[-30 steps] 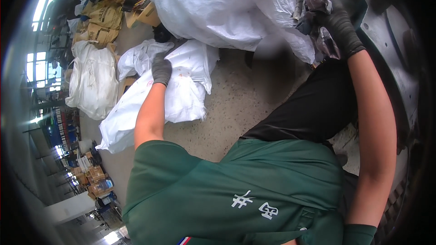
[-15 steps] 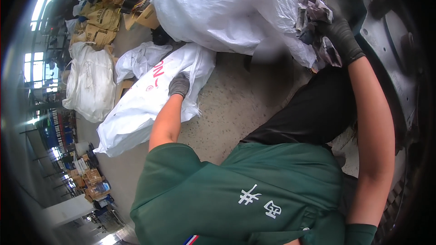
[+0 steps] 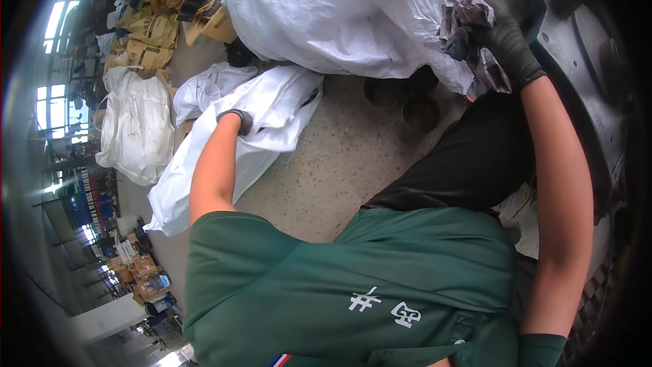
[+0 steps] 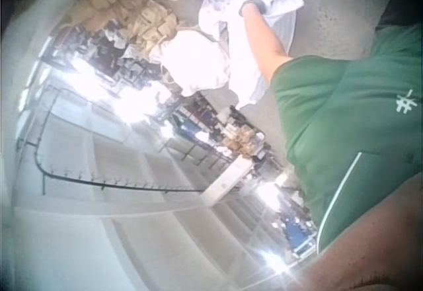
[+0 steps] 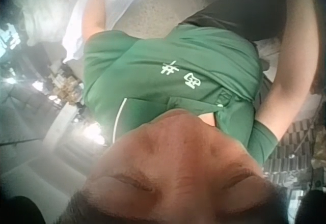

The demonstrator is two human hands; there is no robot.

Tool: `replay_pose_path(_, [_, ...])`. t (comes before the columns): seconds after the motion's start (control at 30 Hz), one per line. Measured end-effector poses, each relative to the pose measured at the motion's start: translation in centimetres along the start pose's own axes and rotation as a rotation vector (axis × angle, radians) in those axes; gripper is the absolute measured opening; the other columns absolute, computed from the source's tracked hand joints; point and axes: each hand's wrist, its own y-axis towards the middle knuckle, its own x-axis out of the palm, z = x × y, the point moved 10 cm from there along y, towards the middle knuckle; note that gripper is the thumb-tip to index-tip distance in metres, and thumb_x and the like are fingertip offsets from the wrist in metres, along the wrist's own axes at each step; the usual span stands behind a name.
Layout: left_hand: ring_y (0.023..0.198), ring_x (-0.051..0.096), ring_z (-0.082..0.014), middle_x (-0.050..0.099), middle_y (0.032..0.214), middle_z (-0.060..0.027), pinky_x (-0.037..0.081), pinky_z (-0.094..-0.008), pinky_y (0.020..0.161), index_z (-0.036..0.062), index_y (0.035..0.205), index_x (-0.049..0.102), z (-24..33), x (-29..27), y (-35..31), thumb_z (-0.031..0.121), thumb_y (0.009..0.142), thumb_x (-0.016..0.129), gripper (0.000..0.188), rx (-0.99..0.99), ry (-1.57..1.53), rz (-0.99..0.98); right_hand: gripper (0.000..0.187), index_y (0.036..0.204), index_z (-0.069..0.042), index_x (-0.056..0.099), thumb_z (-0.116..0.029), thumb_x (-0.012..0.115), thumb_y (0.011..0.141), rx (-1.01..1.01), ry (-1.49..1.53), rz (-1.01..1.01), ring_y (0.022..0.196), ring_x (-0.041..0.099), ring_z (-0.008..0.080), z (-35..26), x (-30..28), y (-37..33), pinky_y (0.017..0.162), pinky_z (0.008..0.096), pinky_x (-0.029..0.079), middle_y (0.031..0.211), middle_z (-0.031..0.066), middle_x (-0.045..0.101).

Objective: The person assembles electrical motor parts by placing a stator into a hydraulic press, retrieving metal sleeves from bags on the floor, and connecting wires on a motor assembly.

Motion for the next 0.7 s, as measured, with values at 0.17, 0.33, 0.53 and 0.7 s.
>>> replay_pose_path(0.17, [0.129,0.06,-0.0355,0.062,0.138,-0.0198,0.048,-0.0436,0.106,0.0057,0.131,0.067,-7.1,-6.8,-2.2,0.035,0.083,0.071,0.056,-0.33,-0.555,0.485,0.071,0.14,-0.004,0.055,-0.011,0.088,0.076,0.027,0.061,0.049,0.108,0.066,0.0184,0.1,-0.9,-0.2,0.096,0.0325,0.055,0.119,0.0105,0.071])
replay_pose_path(0.33, [0.139,0.048,-0.0394,0.052,0.148,-0.0234,0.037,-0.0462,0.114,0.0034,0.141,0.056,-10.9,-1.5,5.2,0.065,0.097,0.042,0.078,-0.177,-0.894,0.557,0.065,0.139,-0.006,0.057,-0.01,0.085,0.081,-0.01,0.109,0.017,0.109,0.065,0.0161,-0.2,1.2,0.9,0.095,0.0323,0.055,0.121,0.0074,0.071])
replay_pose_path(0.53, [0.113,0.065,-0.0349,0.069,0.122,-0.0201,0.049,-0.0408,0.099,0.0046,0.133,0.063,-1.7,-5.2,9.3,0.048,0.098,0.053,0.056,-0.064,-0.81,0.444,0.05,0.13,-0.005,0.064,-0.017,0.083,0.085,-0.068,-0.017,0.053,0.108,0.067,0.0167,0.1,-0.5,0.0,0.093,0.0328,0.055,0.119,0.0096,0.072])
replay_pose_path(0.7, [0.112,0.066,-0.0358,0.069,0.122,-0.0205,0.05,-0.0416,0.098,0.0072,0.134,0.062,-3.7,-7.3,10.0,0.042,0.096,0.055,0.052,-0.129,-0.694,0.438,0.049,0.126,-0.007,0.065,-0.017,0.083,0.081,-0.14,-0.087,0.085,0.102,0.069,0.0182,1.7,-1.9,0.1,0.092,0.0319,0.054,0.114,0.0112,0.073])
